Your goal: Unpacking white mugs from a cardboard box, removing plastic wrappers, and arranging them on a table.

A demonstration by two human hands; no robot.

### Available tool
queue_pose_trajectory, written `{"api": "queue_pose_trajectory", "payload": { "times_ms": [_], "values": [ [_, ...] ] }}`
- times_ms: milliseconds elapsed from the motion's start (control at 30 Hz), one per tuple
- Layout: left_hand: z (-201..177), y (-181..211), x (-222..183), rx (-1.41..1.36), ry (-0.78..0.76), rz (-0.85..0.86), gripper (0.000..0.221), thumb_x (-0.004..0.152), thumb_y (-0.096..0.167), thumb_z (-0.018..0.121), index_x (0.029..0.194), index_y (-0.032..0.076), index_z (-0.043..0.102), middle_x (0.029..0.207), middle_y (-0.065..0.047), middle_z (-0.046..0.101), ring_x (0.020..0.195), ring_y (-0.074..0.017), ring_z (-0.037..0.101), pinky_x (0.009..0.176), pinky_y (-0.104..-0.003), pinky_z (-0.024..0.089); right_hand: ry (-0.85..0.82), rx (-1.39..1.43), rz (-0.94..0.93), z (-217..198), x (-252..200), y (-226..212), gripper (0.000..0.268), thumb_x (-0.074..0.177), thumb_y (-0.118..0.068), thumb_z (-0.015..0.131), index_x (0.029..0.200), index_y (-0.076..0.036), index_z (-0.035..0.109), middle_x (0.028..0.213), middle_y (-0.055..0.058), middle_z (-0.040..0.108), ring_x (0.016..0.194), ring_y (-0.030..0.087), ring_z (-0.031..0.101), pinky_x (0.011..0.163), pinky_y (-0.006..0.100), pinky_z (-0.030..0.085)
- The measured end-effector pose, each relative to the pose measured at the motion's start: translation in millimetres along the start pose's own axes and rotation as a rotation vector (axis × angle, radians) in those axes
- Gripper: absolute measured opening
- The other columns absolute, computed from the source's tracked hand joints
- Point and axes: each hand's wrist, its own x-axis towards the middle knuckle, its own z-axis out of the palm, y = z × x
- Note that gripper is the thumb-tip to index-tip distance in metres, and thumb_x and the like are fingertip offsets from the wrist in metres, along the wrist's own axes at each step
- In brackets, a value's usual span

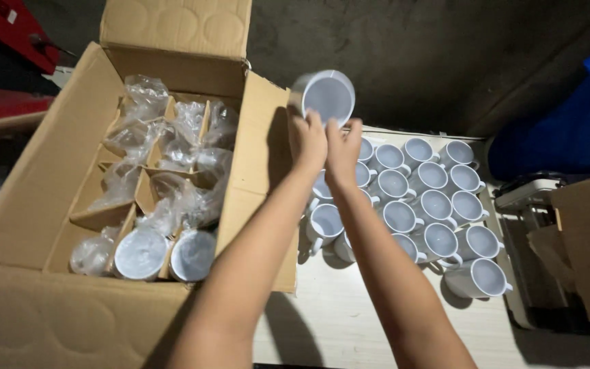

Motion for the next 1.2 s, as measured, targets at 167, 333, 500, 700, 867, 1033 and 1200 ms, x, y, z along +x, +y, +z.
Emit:
{"api": "queue_pose_trajectory", "payload": {
  "times_ms": [167,333,500,700,867,1033,1200],
  "values": [
    [7,-120,-11,0.03,0.11,-0.037,0.064,0.096,0.03,0.045,0.144,-0.011,0.037,0.136,-0.037,0.054,0.123,-0.0492,0.056,0.103,-0.05,0.044,0.014,-0.336,0.134,-22,-42,92,0.034,0.093,-0.028,0.068,0.106,0.0,0.055,0.086,0.011,0.064,0.077,0.017,0.06,0.067,0.034,0.051],
    [-37,-133,-29,0.206,0.015,-0.307,0.056,0.094,0.031,0.045,0.135,-0.007,0.047,0.121,-0.032,0.065,0.107,-0.0471,0.068,0.096,-0.052,0.052,-0.029,-0.364,0.175,-20,-86,136,0.033,0.094,-0.026,0.068,0.101,0.003,0.054,0.078,0.013,0.063,0.07,0.019,0.06,0.062,0.035,0.051],
    [-54,-165,-26,0.512,-0.163,-0.37,0.053,0.09,0.034,0.053,0.126,-0.003,0.061,0.118,-0.03,0.068,0.11,-0.0448,0.066,0.097,-0.051,0.052,0.017,-0.098,0.48,-14,-102,167,0.025,0.089,-0.013,0.063,0.092,0.001,0.043,0.065,0.015,0.06,0.044,0.017,0.055,0.037,0.032,0.043],
    [-12,-398,37,0.833,-0.453,-0.062,0.048,0.097,0.028,0.045,0.118,-0.008,0.069,0.123,-0.032,0.068,0.113,-0.0436,0.067,0.1,-0.048,0.052,-0.018,-0.518,0.345,-30,-112,260,0.031,0.092,-0.021,0.07,0.086,0.005,0.053,0.069,0.016,0.065,0.053,0.018,0.062,0.048,0.032,0.051],
    [-32,-312,16,0.559,-0.297,-0.438,0.055,0.088,0.03,0.056,0.119,-0.015,0.061,0.12,-0.033,0.067,0.11,-0.042,0.068,0.095,-0.046,0.055,0.011,-0.42,0.502,-28,-120,270,0.029,0.091,-0.02,0.067,0.087,0.004,0.053,0.07,0.017,0.064,0.051,0.021,0.062,0.045,0.037,0.05],
    [-33,-286,17,0.531,-0.252,-0.507,0.058,0.086,0.031,0.062,0.12,-0.015,0.059,0.118,-0.034,0.068,0.108,-0.042,0.07,0.094,-0.046,0.056,0.025,-0.201,0.693,-12,-114,225,0.029,0.095,-0.018,0.061,0.081,0.006,0.055,0.065,0.014,0.062,0.047,0.022,0.058,0.041,0.037,0.047],
    [-18,-323,28,0.614,-0.274,-0.452,0.045,0.086,0.03,0.065,0.109,-0.008,0.073,0.113,-0.033,0.071,0.105,-0.0405,0.071,0.092,-0.045,0.057,0.027,-0.183,0.748,-14,-109,247,0.041,0.101,-0.02,0.058,0.074,0.01,0.064,0.065,0.017,0.064,0.047,0.022,0.059,0.042,0.037,0.047]
  ]
}}
